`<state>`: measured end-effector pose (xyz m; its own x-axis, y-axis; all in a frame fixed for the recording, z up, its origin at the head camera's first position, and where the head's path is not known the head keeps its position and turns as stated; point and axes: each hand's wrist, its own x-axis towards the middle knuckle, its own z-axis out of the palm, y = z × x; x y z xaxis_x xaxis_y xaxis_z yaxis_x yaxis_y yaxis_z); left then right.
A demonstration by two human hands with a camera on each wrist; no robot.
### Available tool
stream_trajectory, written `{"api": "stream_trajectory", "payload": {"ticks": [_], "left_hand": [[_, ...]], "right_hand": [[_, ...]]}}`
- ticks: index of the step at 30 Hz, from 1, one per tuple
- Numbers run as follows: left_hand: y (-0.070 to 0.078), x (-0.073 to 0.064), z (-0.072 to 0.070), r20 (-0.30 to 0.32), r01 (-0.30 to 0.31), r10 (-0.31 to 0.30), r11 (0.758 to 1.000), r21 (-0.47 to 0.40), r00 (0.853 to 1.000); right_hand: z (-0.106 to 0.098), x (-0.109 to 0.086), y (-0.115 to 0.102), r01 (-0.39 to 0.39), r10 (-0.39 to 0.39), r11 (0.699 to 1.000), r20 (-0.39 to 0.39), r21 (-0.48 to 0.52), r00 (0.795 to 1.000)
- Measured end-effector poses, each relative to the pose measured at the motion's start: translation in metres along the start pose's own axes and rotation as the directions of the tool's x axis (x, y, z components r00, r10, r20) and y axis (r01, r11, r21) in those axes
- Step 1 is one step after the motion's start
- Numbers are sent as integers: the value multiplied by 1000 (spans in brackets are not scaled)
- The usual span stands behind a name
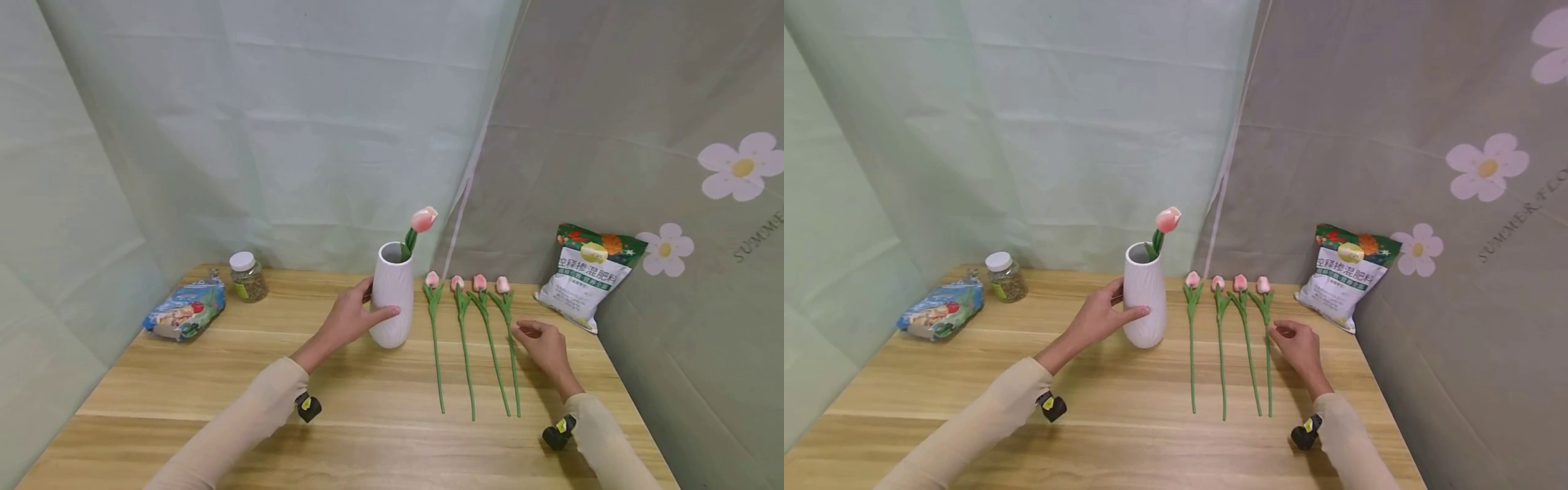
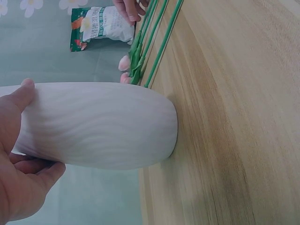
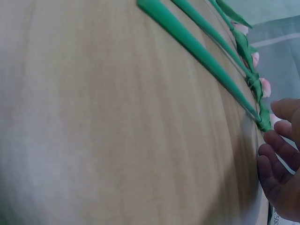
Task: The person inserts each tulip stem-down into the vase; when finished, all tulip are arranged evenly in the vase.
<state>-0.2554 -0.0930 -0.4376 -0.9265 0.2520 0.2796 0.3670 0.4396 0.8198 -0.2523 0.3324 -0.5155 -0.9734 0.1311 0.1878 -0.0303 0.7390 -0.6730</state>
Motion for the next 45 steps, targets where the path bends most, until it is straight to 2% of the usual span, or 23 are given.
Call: {"api": "stream_trajectory", "payload": {"ticks": [13, 24, 36, 45], "left_hand": [[1, 0, 0, 2, 4, -4, 1000, 7, 1000], [2, 0, 0, 5, 11, -11, 1000, 18, 1000], [2, -2, -2, 11, 17, -16, 1000, -11, 1000], [2, -2, -1, 14, 16, -16, 1000, -15, 1000]], "right_hand": [[6, 3, 3, 13, -13, 1000, 44, -19, 999], [7, 5, -2, -27, 31, 998, 72, -55, 997], [9, 6, -5, -34, 38, 996, 48, -78, 998], [10, 7, -9, -85, 86, 992, 10, -98, 996]]}}
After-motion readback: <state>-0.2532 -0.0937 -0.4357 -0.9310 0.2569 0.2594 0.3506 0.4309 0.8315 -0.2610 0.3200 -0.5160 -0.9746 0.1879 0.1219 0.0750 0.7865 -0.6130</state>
